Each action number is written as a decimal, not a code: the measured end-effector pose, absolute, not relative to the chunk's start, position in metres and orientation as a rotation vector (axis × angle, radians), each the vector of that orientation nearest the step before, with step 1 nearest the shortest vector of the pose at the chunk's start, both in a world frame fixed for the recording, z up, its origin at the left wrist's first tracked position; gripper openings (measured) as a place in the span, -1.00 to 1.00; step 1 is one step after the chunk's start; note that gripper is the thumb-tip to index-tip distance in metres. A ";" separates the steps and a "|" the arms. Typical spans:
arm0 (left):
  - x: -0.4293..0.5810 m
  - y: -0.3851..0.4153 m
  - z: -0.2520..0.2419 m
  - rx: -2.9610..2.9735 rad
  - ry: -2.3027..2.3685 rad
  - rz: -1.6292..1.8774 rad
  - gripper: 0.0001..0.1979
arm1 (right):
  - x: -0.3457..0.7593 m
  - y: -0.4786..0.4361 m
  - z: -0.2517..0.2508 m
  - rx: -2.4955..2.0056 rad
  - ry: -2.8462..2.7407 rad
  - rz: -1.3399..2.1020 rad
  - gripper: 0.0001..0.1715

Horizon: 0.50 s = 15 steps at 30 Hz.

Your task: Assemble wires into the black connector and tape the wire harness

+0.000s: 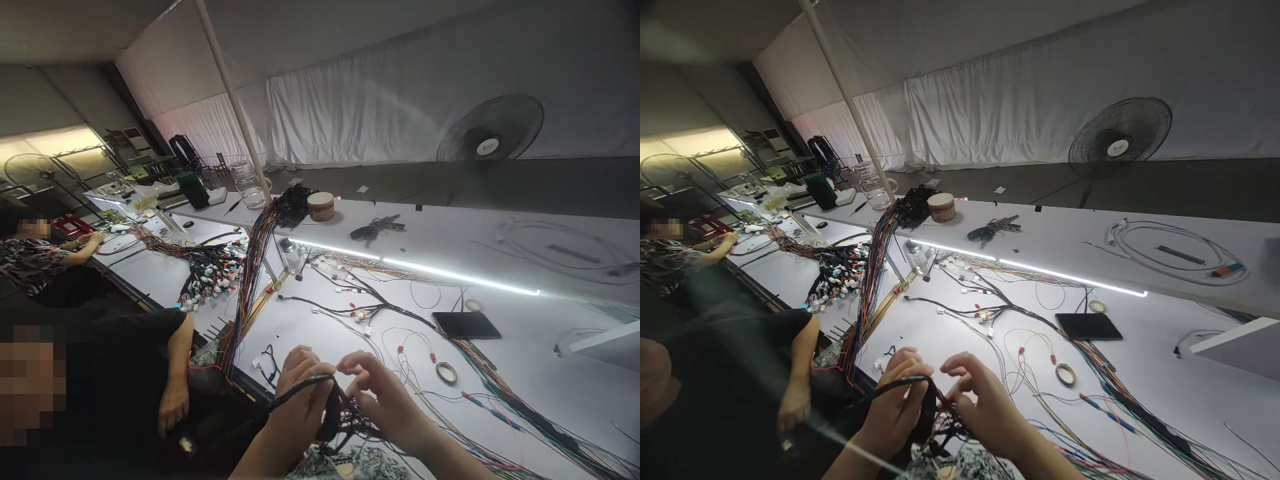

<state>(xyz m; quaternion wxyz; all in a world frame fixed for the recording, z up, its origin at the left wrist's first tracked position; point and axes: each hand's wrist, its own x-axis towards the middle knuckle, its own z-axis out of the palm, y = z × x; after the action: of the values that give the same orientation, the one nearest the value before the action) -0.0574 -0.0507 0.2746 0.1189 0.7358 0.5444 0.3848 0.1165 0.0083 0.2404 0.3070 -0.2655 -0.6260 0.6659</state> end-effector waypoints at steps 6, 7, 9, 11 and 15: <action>-0.050 -0.063 0.264 1.784 1.859 1.206 -0.80 | 0.125 -0.009 0.230 -0.497 -1.922 1.295 -0.71; -0.049 -0.065 0.263 1.697 1.857 1.241 -0.80 | 0.125 -0.009 0.227 -0.567 -1.781 1.452 -0.76; -0.048 -0.066 0.262 1.661 1.745 1.292 -0.81 | 0.121 -0.005 0.222 -0.699 -1.384 1.892 -0.81; -0.048 -0.062 0.263 1.788 1.518 1.316 -0.81 | 0.114 0.002 0.220 -0.759 -1.041 2.275 -0.74; -0.051 -0.049 0.270 2.080 1.253 1.173 -0.83 | 0.103 0.014 0.223 -0.824 -1.165 2.425 -0.59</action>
<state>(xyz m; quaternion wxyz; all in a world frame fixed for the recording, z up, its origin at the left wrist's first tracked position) -0.0512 -0.0489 0.2701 0.2204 0.7523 0.4533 0.4241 0.1026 0.0136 0.2226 0.1633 -0.2889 -0.4086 0.8503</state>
